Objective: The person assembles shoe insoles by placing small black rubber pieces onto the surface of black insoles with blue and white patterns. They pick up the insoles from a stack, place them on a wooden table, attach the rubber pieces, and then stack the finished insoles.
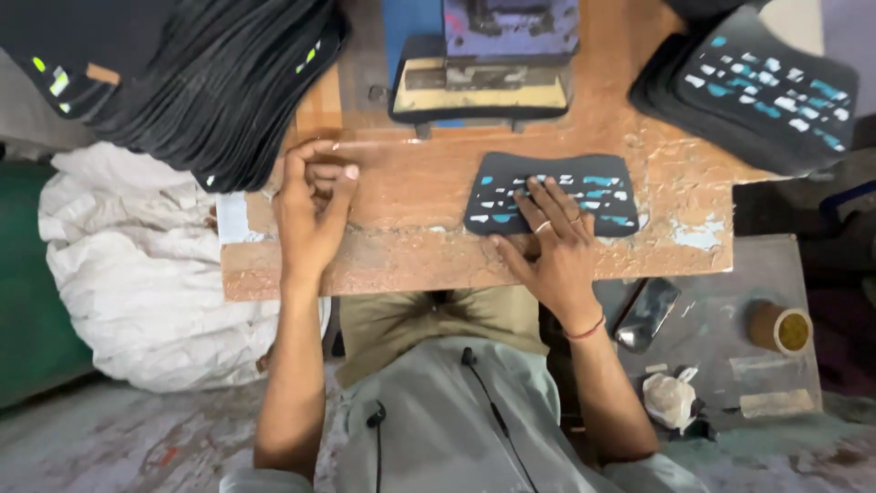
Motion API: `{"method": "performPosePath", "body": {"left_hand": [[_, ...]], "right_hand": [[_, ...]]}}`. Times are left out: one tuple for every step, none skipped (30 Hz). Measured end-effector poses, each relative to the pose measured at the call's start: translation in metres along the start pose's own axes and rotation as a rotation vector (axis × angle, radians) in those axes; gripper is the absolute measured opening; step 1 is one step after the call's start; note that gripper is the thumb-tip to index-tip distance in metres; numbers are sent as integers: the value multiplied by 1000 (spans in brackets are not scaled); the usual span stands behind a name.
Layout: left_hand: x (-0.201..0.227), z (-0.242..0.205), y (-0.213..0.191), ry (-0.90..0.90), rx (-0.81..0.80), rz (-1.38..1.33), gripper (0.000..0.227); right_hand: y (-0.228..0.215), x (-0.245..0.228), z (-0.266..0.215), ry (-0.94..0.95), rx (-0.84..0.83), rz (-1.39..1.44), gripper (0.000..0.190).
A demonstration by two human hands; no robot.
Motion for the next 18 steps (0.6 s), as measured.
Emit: {"method": "performPosePath", "body": {"left_hand": [[0, 14, 6, 12, -23, -38, 32], [0, 28, 11, 24, -46, -75, 44], [3, 39, 16, 30, -47, -76, 44], [2, 50, 28, 10, -118, -12, 54], [-3, 51, 38, -31, -193, 53, 65], [-4, 55, 45, -46, -198, 52, 65], [-8, 64, 56, -106, -249, 120, 73], [-12, 72, 66, -167, -300, 188, 80], [-19, 78, 71, -162, -296, 187, 80], [-20, 83, 80, -91, -322, 122, 80], [-23, 84, 87, -26, -351, 59, 79], [-25, 86, 89, -28, -350, 60, 79], [-27, 85, 95, -75, -387, -105, 75], [-29, 84, 100, -123, -421, -271, 72], [-32, 86, 103, -122, -420, -271, 72], [-38, 89, 106, -155, -407, -260, 68], [-44, 91, 107, -189, -390, -249, 64], [-45, 91, 111, -190, -386, -248, 64]], "right_hand": [[0, 2, 5, -2, 10, -11, 57], [0, 4, 10, -3, 21, -21, 57], [0, 5, 10, -3, 27, -23, 57], [2, 6, 9, 3, 32, 18, 56], [2, 6, 1, 15, 16, 61, 55], [0, 5, -1, 21, 1, 61, 55], [0, 4, 3, 20, -5, 36, 55], [0, 2, 6, 18, -12, 12, 54], [1, 4, 7, 14, -7, 12, 54], [1, 4, 7, 9, 6, 25, 54], [1, 5, 4, 7, 13, 39, 54], [1, 5, 4, 6, 11, 41, 54], [2, 6, 3, 8, 7, 41, 55], [2, 6, 2, 10, 3, 42, 55], [2, 6, 2, 9, 3, 42, 55], [1, 6, 3, 7, 4, 42, 55], [1, 5, 3, 2, 4, 43, 54], [1, 4, 3, -1, 2, 45, 54]]}}
Point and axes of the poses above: each hand's wrist, its own z-axis towards the middle knuckle, its own y-axis out of the palm, x = y × z, the point moved 8 cm from there along z, towards the middle knuckle, and after that the axes turned 4 degrees about x, right-handed, at the moved point
